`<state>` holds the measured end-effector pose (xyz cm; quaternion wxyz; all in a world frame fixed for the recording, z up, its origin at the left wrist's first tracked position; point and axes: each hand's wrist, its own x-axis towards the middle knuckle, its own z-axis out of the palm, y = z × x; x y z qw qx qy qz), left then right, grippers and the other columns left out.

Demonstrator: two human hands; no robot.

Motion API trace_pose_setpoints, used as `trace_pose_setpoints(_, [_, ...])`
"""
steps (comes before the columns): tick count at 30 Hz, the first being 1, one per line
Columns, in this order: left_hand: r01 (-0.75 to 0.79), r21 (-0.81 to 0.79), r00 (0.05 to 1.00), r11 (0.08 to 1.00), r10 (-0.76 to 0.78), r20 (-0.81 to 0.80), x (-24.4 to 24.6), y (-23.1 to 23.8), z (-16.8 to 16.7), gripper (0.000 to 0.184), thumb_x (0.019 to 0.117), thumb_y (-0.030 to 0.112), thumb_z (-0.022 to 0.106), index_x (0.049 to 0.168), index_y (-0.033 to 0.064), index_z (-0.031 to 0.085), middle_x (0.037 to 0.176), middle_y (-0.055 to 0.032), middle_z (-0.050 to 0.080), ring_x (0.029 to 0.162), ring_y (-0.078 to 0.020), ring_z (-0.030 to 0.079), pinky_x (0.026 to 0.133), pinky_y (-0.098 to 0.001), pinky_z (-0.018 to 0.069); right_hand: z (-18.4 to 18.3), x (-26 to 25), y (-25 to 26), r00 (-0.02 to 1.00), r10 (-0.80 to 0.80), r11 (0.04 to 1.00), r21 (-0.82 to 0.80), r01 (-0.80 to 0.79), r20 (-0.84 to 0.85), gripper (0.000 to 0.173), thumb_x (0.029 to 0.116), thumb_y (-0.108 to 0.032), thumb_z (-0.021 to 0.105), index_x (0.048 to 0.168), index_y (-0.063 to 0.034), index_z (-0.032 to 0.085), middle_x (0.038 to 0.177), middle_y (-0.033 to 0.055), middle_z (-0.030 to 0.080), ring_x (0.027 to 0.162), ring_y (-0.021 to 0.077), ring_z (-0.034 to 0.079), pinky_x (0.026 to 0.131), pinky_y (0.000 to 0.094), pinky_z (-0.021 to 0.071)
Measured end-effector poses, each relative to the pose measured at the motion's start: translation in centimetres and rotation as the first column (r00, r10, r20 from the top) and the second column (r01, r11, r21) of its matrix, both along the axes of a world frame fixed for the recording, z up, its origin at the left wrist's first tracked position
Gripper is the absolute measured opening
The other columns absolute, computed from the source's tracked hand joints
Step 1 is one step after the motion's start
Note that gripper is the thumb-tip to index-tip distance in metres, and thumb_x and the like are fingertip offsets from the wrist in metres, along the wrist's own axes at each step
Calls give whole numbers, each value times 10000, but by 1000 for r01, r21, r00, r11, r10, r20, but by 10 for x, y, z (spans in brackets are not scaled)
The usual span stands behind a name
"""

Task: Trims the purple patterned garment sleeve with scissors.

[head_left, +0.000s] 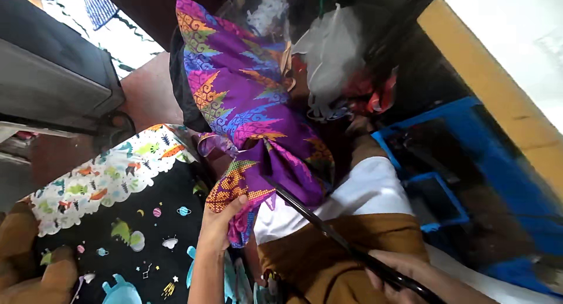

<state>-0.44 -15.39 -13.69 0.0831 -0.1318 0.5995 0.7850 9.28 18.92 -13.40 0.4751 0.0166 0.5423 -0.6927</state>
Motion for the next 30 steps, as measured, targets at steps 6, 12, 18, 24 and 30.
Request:
trace_pose_setpoints(6, [88, -51, 996, 995, -89, -24, 1, -9, 1, 519, 697, 107, 898, 1150, 71, 647, 985, 21, 768, 912, -87, 737, 850, -285, 625, 30, -31, 7, 983, 50, 973, 213, -88, 178, 417, 887, -420, 703, 999, -32, 598, 689, -76, 554, 561, -18, 518, 569, 147, 458])
trace_pose_setpoints(12, [162, -71, 986, 984, -163, -20, 4, -12, 1, 507, 703, 17, 858, 1152, 93, 633, 992, 46, 767, 915, -78, 736, 849, -284, 627, 25, -48, 19, 985, 135, 975, 166, -151, 105, 448, 871, -482, 713, 976, -58, 611, 660, -89, 537, 538, -32, 496, 545, 135, 430])
trace_pose_setpoints(18, [195, 7, 979, 981, -195, -56, 0, -18, -5, 499, 722, 24, 856, 1165, 121, 648, 1014, 45, 771, 931, -78, 736, 862, -289, 624, 26, -62, 19, 982, 161, 958, 223, -180, 103, 567, 779, -575, 775, 991, -73, 618, 701, -87, 561, 570, -33, 517, 552, 127, 438])
trace_pose_setpoints(24, [256, -19, 965, 967, -256, -53, -6, -26, -8, 465, 737, 48, 849, 1154, 155, 674, 1024, 66, 767, 943, -61, 729, 866, -275, 620, 21, -79, 19, 988, 153, 941, 312, -134, -36, 686, 866, -551, 726, 1188, 39, 590, 960, 43, 624, 803, 20, 595, 711, 136, 486])
trace_pose_setpoints(30, [353, 7, 933, 936, -352, -72, -11, -33, -10, 472, 752, 54, 850, 1170, 206, 693, 1058, 85, 762, 969, -49, 721, 888, -268, 612, 30, -94, 22, 988, 151, 914, 384, -134, -14, 650, 855, -338, 789, 1271, 86, 525, 1100, 143, 608, 920, 92, 597, 802, 177, 488])
